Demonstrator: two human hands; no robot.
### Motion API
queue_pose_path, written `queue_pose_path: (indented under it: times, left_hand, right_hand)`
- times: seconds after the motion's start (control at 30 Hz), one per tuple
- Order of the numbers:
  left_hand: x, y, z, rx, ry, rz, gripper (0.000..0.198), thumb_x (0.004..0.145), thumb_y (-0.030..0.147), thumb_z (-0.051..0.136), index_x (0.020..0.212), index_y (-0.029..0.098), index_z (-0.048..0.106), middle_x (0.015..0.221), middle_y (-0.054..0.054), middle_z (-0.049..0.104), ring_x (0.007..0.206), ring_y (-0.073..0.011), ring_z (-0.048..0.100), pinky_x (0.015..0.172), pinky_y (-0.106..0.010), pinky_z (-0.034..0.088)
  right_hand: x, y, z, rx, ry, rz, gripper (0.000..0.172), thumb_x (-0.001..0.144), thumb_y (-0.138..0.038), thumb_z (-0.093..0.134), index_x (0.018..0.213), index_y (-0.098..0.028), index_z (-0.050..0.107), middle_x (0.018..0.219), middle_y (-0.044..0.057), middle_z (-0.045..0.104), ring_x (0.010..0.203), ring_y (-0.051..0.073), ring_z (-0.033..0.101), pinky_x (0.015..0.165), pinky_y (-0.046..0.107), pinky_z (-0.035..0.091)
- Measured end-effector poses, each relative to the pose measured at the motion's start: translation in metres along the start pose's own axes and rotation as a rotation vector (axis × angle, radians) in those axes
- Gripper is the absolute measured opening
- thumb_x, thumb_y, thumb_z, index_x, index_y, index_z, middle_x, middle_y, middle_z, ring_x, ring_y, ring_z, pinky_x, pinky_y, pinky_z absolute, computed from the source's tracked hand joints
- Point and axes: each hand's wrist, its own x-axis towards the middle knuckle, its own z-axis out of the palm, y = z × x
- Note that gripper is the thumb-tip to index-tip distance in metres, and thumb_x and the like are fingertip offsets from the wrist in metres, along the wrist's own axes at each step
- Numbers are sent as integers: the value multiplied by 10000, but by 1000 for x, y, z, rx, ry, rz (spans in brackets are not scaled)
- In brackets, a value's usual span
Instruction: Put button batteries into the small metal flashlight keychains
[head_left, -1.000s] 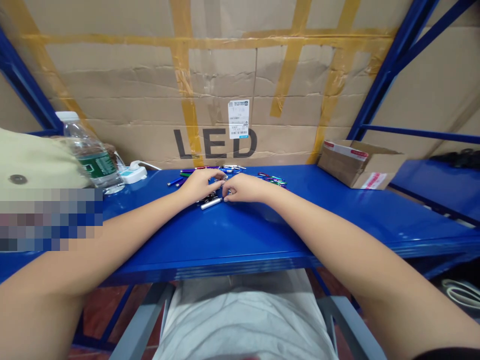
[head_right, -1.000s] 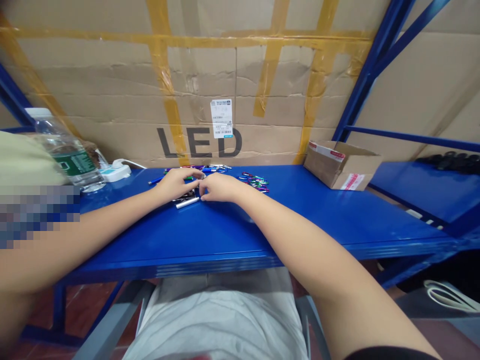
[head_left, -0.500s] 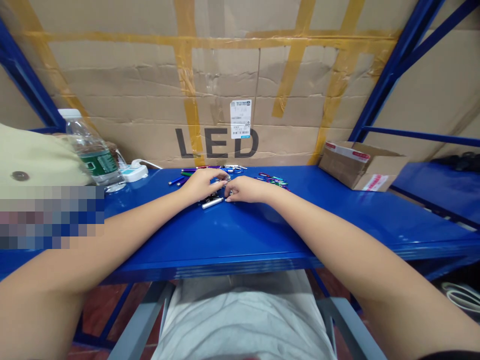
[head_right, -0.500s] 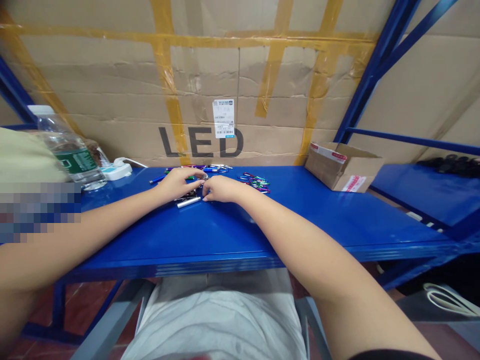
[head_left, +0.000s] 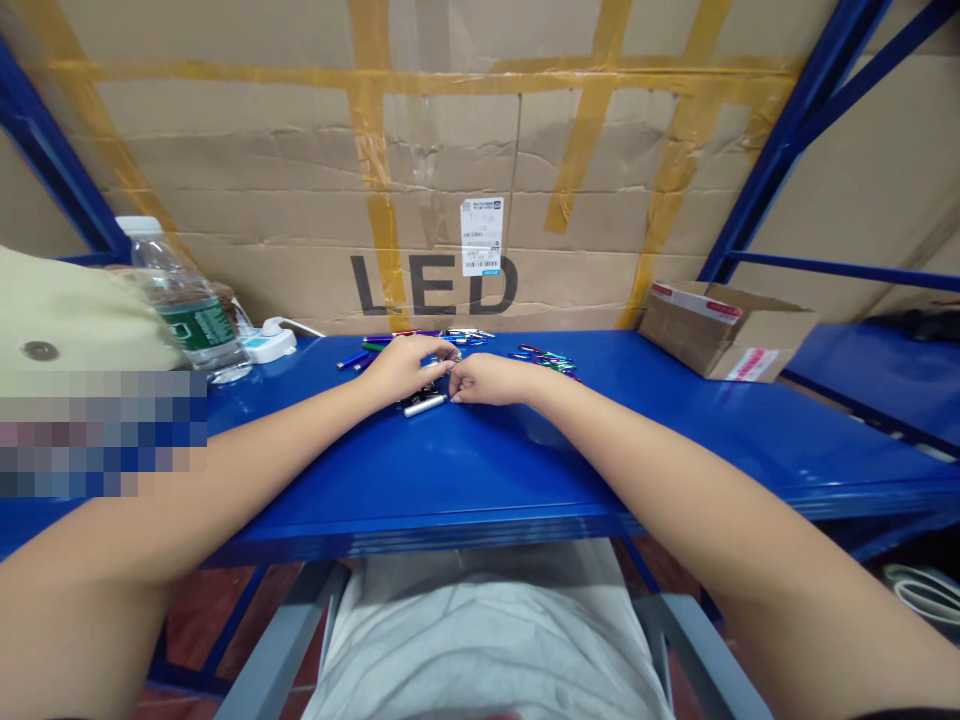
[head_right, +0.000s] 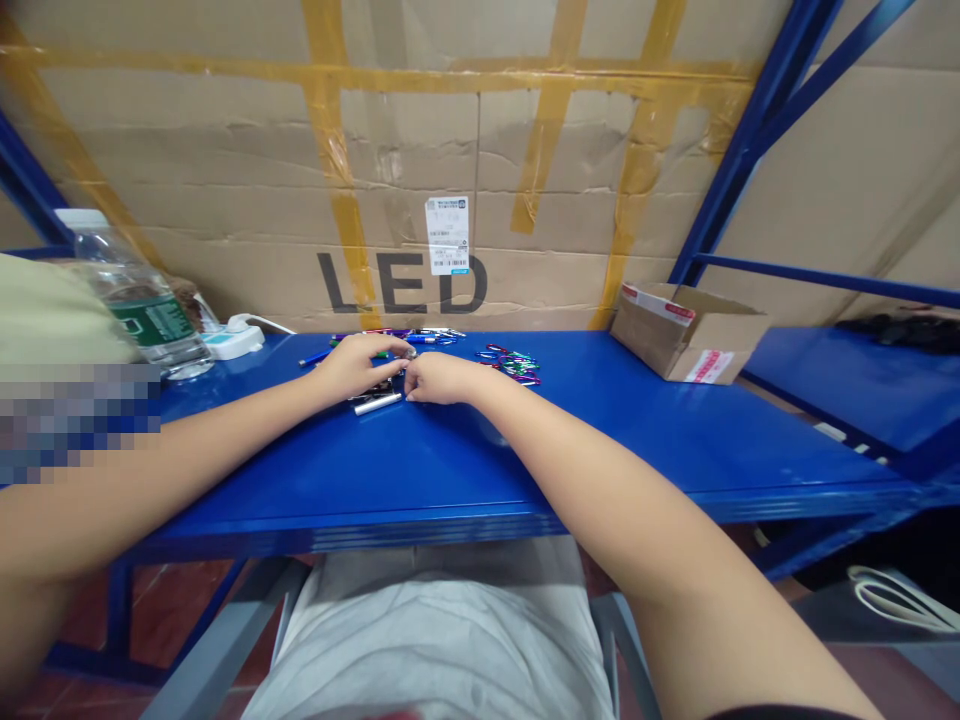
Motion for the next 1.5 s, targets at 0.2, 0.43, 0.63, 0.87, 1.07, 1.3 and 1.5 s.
queue_pose_path:
  times: [0.2, 0.43, 0.63, 0.87, 1.07, 1.3, 1.5]
  left_hand:
    - [0, -1, 0, 11, -3, 10, 220, 862, 247, 570, 1050, 194, 671, 1012, -48, 727, 942, -199, 666, 844, -322, 505]
    - [0, -1, -1, 7, -12, -4, 213, 870, 261, 567, 1044, 198, 673, 1006, -47, 726, 936, -198, 666, 832, -314, 505]
    - [0, -1, 0, -5, -12, 7, 206, 864, 261, 573, 1026, 194, 680, 990, -45, 732, 921, -197, 670, 818, -305, 500]
    - [1, -2, 3, -3, -8, 55, 204, 874, 280, 586, 1035, 201, 683, 965, -41, 736, 884, -193, 672, 785, -300, 493]
    - [1, 0, 2, 32, -12, 89, 215, 883, 285, 589, 1051, 190, 682, 959, -40, 737, 870, -203, 674, 756, -299, 481]
    - [0, -3, 4, 23, 3, 95, 216, 876, 290, 604, 1053, 195, 681, 961, -45, 738, 869, -204, 678, 759, -307, 484]
    - [-1, -4, 5, 11, 17, 89, 215, 873, 301, 603, 1042, 196, 685, 953, -46, 740, 876, -195, 679, 775, -304, 493]
  right_hand:
    - [3, 0, -2, -23, -62, -42, 184, 792, -122, 536, 842, -151, 710, 805, 43, 701, 631, 128, 535, 622, 252, 393]
    - [-3, 3, -2, 54, -23, 6, 111, 756, -146, 563, 786, -157, 670, 785, 38, 688, 640, 129, 543, 597, 244, 386]
    - [-10, 11, -11, 184, 46, 44, 106, 772, -158, 538, 798, -164, 641, 745, 17, 661, 644, 123, 538, 586, 235, 373]
    - [-16, 24, -18, 362, 325, 104, 137, 823, -272, 545, 820, -158, 621, 686, -6, 567, 619, 112, 461, 600, 248, 359]
    - [-12, 21, -12, 402, 345, 102, 155, 821, -284, 558, 829, -147, 630, 630, -24, 521, 607, 108, 439, 594, 250, 345]
    - [-12, 16, -13, 362, 406, 128, 131, 801, -240, 560, 834, -143, 643, 646, -18, 532, 594, 104, 425, 580, 251, 327]
    - [-18, 21, -20, 253, 436, 51, 240, 792, -177, 495, 945, -146, 677, 663, -12, 559, 606, 108, 453, 588, 248, 332]
